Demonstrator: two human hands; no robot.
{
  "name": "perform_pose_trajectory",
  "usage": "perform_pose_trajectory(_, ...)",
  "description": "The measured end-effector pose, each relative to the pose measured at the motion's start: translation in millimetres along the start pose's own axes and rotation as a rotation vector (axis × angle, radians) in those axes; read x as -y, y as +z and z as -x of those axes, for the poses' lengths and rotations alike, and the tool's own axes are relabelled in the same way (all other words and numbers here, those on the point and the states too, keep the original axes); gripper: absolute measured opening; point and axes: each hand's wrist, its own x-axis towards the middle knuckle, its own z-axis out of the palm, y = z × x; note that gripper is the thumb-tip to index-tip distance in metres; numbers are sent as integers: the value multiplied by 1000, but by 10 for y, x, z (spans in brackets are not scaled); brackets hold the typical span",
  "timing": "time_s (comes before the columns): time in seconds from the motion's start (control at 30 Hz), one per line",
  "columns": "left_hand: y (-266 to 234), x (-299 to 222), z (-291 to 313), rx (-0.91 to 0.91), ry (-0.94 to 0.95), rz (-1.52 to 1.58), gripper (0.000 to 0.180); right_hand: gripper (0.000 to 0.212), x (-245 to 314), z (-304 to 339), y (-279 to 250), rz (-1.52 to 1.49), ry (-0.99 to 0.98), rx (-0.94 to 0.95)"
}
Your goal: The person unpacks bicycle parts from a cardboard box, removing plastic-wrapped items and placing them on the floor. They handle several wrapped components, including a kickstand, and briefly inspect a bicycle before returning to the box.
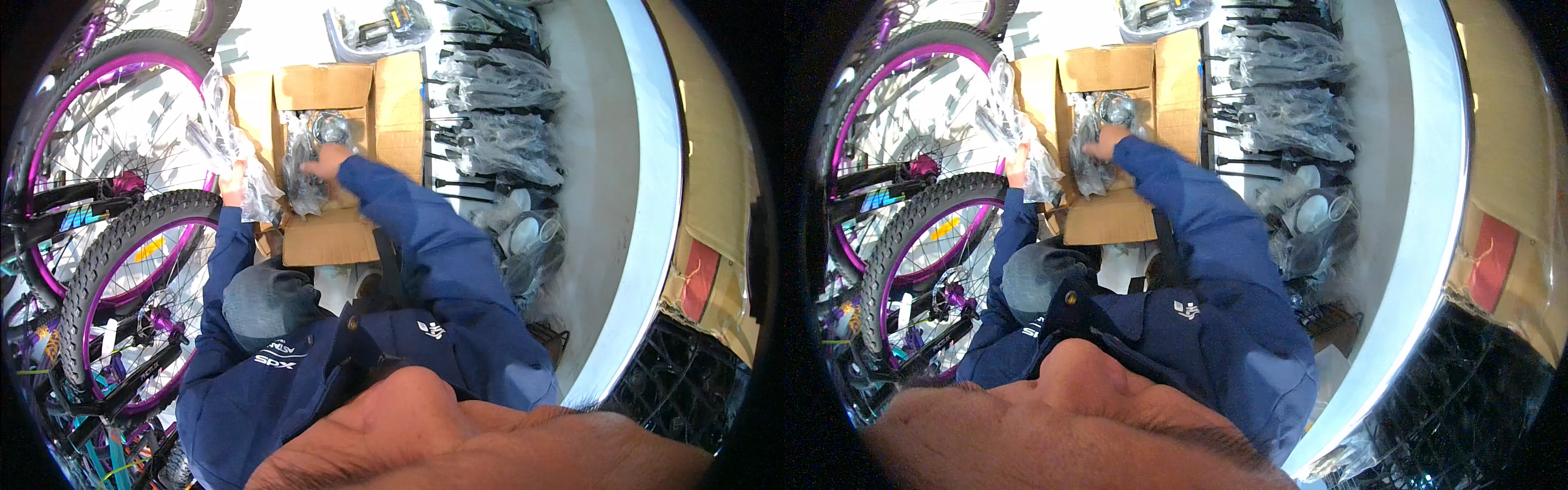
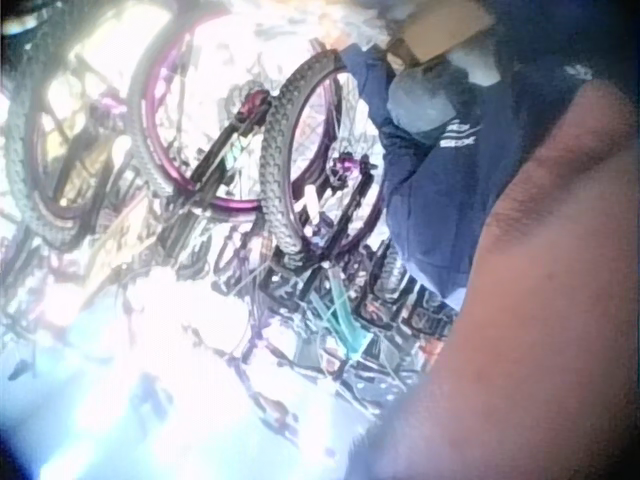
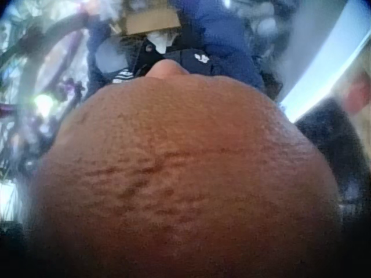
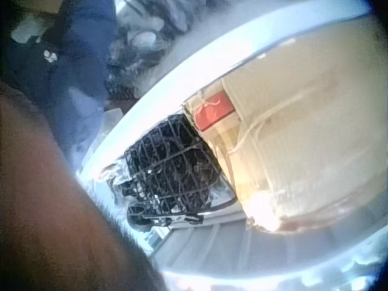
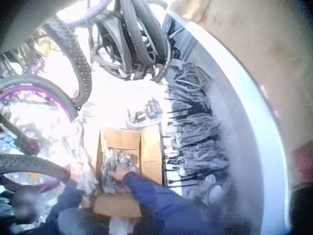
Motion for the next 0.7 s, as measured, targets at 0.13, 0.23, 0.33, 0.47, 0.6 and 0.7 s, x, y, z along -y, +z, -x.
perform_pose_trajectory(0.13,16,-34,25,-43,29,37,28,99,328,-170,1008,-218,519,-245)
perform_pose_trajectory(0.23,-14,-1,37,-7,-78,18,33,109,8,-384,1165,-389,518,-148)
perform_pose_trajectory(0.33,22,43,-61,-93,-81,-41,36,77,-708,-451,1119,-420,366,-195)
perform_pose_trajectory(0.47,27,36,-55,-83,-119,-145,33,37,-1046,-577,987,-74,-70,120)
perform_pose_trajectory(0.6,81,-37,-8,-76,-95,61,24,37,-692,-339,741,-759,-90,121)
perform_pose_trajectory(0.7,151,-87,-17,-85,-88,115,21,39,-416,193,628,-393,-8,142)
